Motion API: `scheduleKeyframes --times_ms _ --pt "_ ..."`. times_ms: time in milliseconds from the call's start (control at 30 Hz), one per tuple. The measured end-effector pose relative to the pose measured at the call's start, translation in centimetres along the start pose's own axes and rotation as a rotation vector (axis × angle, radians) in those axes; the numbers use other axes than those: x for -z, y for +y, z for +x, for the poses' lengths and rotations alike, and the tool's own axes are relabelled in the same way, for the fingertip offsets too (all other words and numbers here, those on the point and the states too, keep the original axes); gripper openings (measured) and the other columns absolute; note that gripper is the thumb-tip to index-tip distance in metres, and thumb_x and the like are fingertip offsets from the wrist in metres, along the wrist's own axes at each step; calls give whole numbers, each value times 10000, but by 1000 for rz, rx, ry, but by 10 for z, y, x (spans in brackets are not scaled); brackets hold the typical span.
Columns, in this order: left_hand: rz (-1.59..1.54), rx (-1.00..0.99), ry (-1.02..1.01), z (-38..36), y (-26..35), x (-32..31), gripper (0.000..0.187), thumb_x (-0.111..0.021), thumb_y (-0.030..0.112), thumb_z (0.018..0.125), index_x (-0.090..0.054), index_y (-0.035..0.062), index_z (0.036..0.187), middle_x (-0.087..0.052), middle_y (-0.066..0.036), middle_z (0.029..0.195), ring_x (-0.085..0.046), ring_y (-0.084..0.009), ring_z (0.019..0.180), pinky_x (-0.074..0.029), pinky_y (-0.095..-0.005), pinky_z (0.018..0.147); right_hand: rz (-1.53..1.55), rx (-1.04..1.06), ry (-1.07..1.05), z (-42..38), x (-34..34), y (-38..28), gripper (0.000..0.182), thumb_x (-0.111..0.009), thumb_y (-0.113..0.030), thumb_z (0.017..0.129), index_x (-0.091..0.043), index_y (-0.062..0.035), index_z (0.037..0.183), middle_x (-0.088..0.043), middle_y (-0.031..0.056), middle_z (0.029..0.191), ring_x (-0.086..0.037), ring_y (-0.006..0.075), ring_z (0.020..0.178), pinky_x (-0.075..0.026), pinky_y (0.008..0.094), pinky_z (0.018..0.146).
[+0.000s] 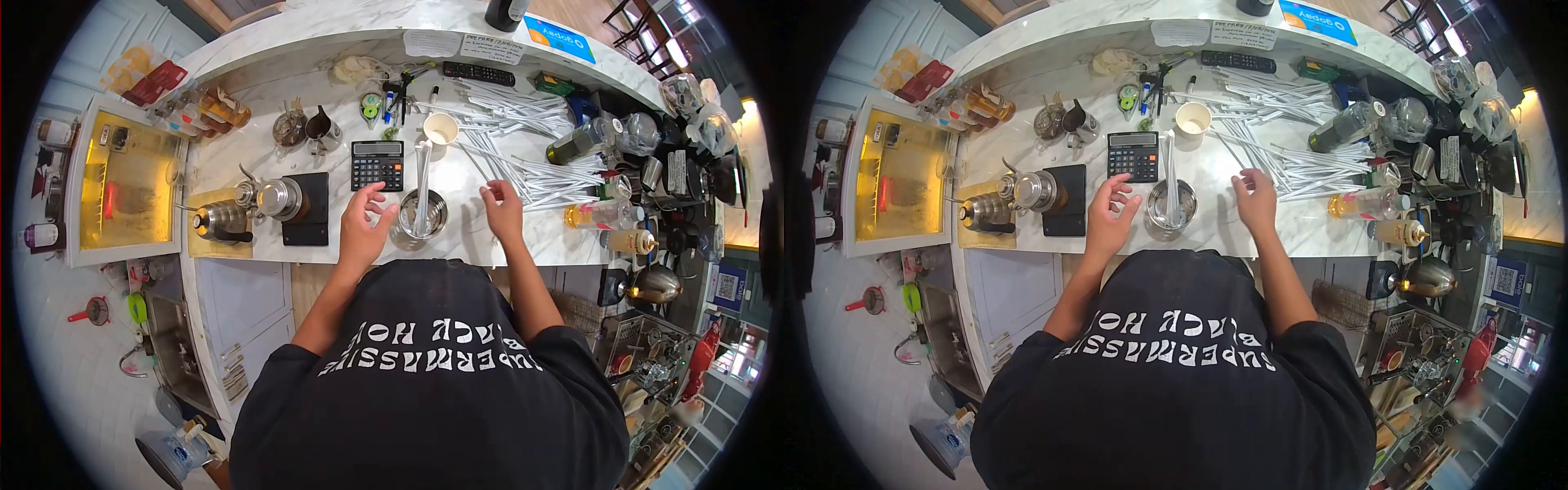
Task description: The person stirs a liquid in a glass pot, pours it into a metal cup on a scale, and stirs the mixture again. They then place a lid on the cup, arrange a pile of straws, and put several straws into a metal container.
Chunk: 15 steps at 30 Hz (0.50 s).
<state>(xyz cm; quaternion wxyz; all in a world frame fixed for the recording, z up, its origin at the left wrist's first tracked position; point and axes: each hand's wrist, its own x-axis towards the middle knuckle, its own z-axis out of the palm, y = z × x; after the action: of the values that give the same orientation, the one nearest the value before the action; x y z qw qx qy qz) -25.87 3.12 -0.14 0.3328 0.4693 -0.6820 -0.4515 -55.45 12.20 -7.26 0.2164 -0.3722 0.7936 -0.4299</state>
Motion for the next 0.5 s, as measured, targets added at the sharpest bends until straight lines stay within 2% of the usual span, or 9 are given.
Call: scheduleKeyframes --times_ms 67,100,167,200,267,367,500 --pt "11 -3 10 -5 3 -1 465 -796 204 896 -651 74 1318 -691 -56 1091 -658 -139 858 -478 -310 740 -246 165 110 23 7 22 260 -769 -223 891 -728 -48 1079 -712 136 965 -684 305 897 -538 450 821" --pt "6 7 16 -8 3 -1 453 -793 201 899 -656 73 1310 -692 -56 1080 -658 -142 858 -481 -313 746 -247 165 108 30 10 23 260 -769 -223 891 -728 -48 1079 -712 136 965 -684 305 897 -538 450 821" --pt "0 22 28 -13 3 -3 440 -790 198 902 -661 71 1303 -694 -55 1069 -659 -146 859 -484 -316 752 -670 207 158 45 16 23 248 -739 -245 892 -732 -65 1062 -718 132 997 -680 341 942 -520 531 847" --pt "-6 27 43 -15 3 -3 430 -787 193 904 -663 64 1296 -695 -54 1047 -659 -149 860 -486 -317 760 -670 212 153 50 17 27 248 -739 -245 892 -732 -65 1062 -718 132 997 -680 341 942 -520 531 847" --pt "-9 37 66 -21 4 -5 420 -783 187 907 -666 58 1289 -697 -54 1026 -658 -151 861 -488 -319 767 -864 229 59 59 17 34 220 -711 -254 892 -742 -83 1025 -732 113 997 -686 356 968 -506 569 853" --pt "-2 67 110 -30 16 -11 387 -774 173 912 -677 40 1262 -698 -53 978 -652 -154 857 -484 -317 780 -921 161 -44 72 17 51 179 -711 -243 879 -747 -91 967 -742 99 990 -688 353 985 -505 576 838" --pt "9 25 151 -40 42 -23 326 -760 141 914 -696 23 1212 -696 -50 952 -641 -152 850 -475 -313 786 -865 178 -116 64 44 34 197 -721 -252 880 -769 -98 994 -762 118 964 -711 342 961 -516 554 830"
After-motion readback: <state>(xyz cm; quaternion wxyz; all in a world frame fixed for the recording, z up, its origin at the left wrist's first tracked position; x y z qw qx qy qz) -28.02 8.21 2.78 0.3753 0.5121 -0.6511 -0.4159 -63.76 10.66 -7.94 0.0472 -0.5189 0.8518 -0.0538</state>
